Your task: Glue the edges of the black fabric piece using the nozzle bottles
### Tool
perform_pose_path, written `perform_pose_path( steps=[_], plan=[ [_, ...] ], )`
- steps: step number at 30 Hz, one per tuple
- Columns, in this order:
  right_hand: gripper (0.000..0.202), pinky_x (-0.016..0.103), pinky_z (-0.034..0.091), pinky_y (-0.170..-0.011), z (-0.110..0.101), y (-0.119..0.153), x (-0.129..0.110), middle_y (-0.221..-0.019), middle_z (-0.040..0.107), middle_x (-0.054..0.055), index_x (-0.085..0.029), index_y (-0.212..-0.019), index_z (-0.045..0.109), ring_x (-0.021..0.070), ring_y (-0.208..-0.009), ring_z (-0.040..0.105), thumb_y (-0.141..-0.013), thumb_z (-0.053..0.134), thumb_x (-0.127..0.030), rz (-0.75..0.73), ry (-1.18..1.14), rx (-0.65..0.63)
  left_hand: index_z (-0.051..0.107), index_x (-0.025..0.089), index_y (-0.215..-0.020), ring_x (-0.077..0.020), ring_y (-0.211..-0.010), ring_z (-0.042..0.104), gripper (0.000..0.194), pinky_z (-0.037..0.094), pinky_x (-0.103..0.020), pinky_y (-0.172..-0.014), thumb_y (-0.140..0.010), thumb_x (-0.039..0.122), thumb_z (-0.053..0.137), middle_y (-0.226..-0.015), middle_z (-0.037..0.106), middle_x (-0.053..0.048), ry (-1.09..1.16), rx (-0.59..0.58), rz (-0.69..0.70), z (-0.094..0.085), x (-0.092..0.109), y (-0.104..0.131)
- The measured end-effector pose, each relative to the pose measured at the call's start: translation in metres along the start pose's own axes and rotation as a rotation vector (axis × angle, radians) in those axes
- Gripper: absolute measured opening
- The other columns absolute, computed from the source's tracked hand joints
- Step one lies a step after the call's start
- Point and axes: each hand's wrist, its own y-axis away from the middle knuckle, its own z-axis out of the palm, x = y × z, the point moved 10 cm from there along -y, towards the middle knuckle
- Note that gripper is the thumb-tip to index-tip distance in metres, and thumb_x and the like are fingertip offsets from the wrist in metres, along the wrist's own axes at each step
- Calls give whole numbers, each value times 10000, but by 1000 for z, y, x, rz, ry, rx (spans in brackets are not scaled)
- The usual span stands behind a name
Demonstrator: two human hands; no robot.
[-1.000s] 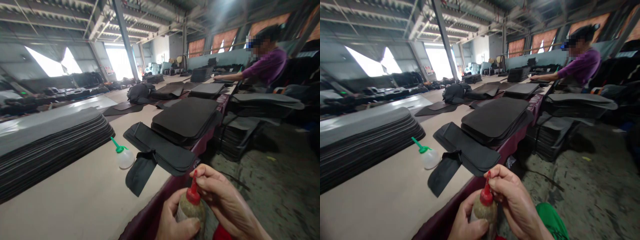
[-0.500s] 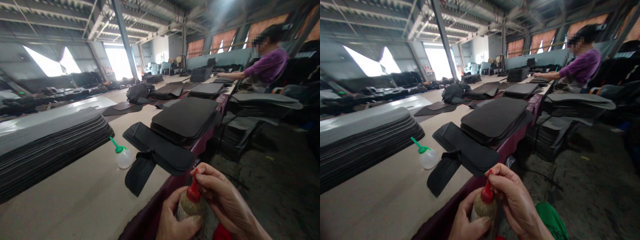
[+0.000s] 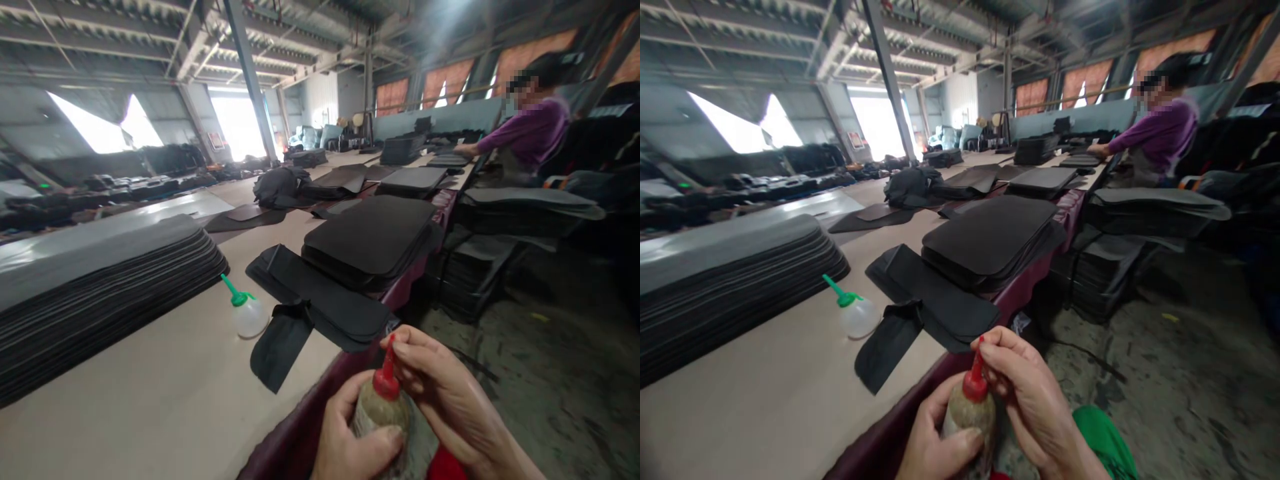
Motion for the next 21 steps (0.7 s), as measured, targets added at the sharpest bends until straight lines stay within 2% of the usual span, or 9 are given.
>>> perform_pose_path(
  steps=[6,10,13,16,19,21],
  plan=[
    [309,177,435,-579,2,3,2,-712,584,-10,-163,-869,570,79,-581,519,-710,808,-278,-7,-51,-19,716,145,-1137,-238,-847,639,580,505,-304,-785,-584,296,812,-961,762,-72,-75,35,12,-2,7,0],
    [262,169,423,-562,1,4,6,-652,525,-31,-162,-885,581,67,-556,480,-710,768,-218,2,-64,-35,712,142,-1147,-254,-877,643,595,513,-316,-820,-571,268,792,-994,768,-79,-135,57,-7,-6,5,0],
    [280,161,430,-560,0,4,4,-685,561,-13,-155,-912,604,74,-581,504,-721,777,-264,-1,-51,-35,702,135,-1153,-253,-878,646,596,519,-321,-826,-576,267,776,-1001,765,-80,-153,36,-15,-2,7,0],
    [300,138,399,-521,-1,4,0,-650,555,-8,-137,-875,609,62,-549,490,-752,798,-336,-16,-35,-12,712,131,-1124,-251,-868,661,570,530,-311,-815,-562,225,737,-971,772,-67,-174,80,-5,1,15,1],
    [311,153,425,-529,-4,4,1,-664,571,-12,-153,-851,585,70,-539,511,-723,823,-307,-17,-68,8,722,135,-1096,-250,-853,671,554,533,-296,-787,-545,182,697,-946,777,-55,-237,139,-14,2,20,1],
    [320,170,452,-554,-5,4,3,-701,589,-13,-168,-867,578,79,-559,529,-700,829,-277,-14,-89,9,720,135,-1101,-251,-848,671,554,536,-299,-785,-550,184,696,-943,776,-55,-253,133,-15,4,20,1]
  ],
)
